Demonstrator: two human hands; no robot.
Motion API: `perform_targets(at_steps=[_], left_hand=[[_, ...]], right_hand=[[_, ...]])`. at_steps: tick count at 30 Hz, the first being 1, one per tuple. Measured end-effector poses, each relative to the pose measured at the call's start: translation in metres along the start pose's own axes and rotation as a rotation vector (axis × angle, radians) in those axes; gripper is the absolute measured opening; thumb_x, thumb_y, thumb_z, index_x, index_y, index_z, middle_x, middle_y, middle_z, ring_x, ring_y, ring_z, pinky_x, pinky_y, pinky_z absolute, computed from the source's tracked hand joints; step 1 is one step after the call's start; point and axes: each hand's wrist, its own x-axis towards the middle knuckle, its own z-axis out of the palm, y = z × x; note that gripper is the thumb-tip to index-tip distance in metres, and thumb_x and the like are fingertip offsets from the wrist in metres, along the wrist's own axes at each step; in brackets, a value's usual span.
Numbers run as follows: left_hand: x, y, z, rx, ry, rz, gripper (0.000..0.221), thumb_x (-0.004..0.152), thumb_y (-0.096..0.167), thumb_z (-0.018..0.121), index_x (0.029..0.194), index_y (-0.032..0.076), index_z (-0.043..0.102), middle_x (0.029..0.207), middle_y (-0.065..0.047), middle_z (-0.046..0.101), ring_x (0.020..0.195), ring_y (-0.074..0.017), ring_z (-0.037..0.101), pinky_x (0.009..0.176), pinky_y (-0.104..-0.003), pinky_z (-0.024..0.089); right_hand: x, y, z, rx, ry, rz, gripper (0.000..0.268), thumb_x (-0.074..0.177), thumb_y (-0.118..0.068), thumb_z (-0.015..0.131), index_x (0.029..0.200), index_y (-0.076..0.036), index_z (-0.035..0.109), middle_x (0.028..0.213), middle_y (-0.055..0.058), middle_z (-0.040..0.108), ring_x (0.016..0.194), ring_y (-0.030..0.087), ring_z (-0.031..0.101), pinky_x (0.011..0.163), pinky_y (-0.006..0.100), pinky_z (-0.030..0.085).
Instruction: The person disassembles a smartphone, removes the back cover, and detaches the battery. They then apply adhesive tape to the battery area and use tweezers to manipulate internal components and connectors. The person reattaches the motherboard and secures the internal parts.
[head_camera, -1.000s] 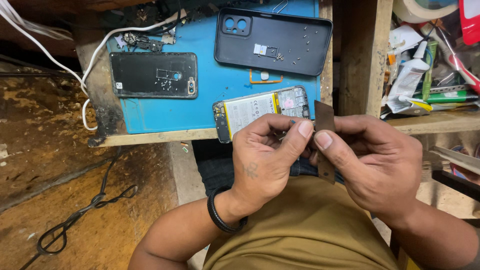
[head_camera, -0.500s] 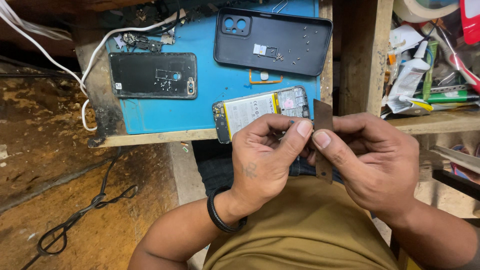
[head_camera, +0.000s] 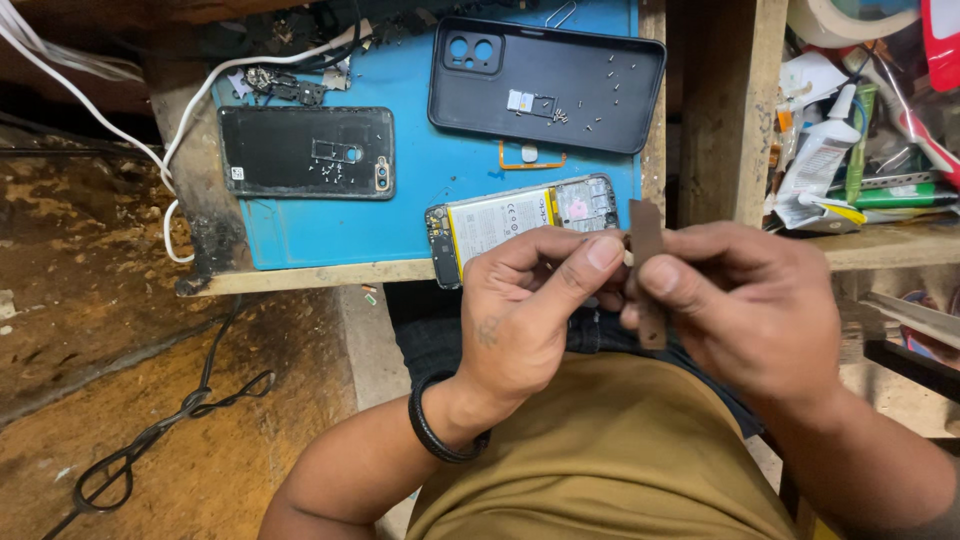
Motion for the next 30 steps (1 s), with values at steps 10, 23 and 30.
perform_targets(at_steps=[10,23,30], left_hand=[[0.004,0.0,0.008,0.032,-0.015,-0.198,0.024,0.1,0.018,0.07,0.108,-0.005,0.073,0.092,-0.013,0.074,0.081,-0.0164,0.07,0.073,-0.031,0.06],[0.014,-0.005,0.03,-0.031,-0.231,-0.402,0.02,0.099,0.016,0.072,0.108,-0.002,0.07,0.095,-0.009,0.071,0.085,-0.0138,0.067,0.073,-0.028,0.057],[0.01,-0.03,0.028,0.218,-0.322,-0.357,0.03,0.117,0.018,0.055,0.097,-0.004,0.063,0.085,-0.006,0.065,0.077,-0.0126,0.06,0.068,-0.027,0.052]], right_hand=[[-0.01,-0.013,-0.02,0.008,-0.034,-0.164,0.026,0.099,-0.001,0.07,0.123,0.003,0.061,0.096,0.011,0.069,0.077,0.012,0.064,0.069,0.023,0.051],[-0.027,-0.009,-0.053,-0.315,0.098,-0.154,0.016,0.092,0.001,0.075,0.107,0.005,0.072,0.091,0.012,0.073,0.072,0.011,0.065,0.062,0.023,0.052],[-0.036,0.001,-0.071,-0.05,0.16,-0.363,0.011,0.101,0.006,0.074,0.11,0.009,0.069,0.095,0.015,0.071,0.075,0.015,0.068,0.067,0.023,0.054]])
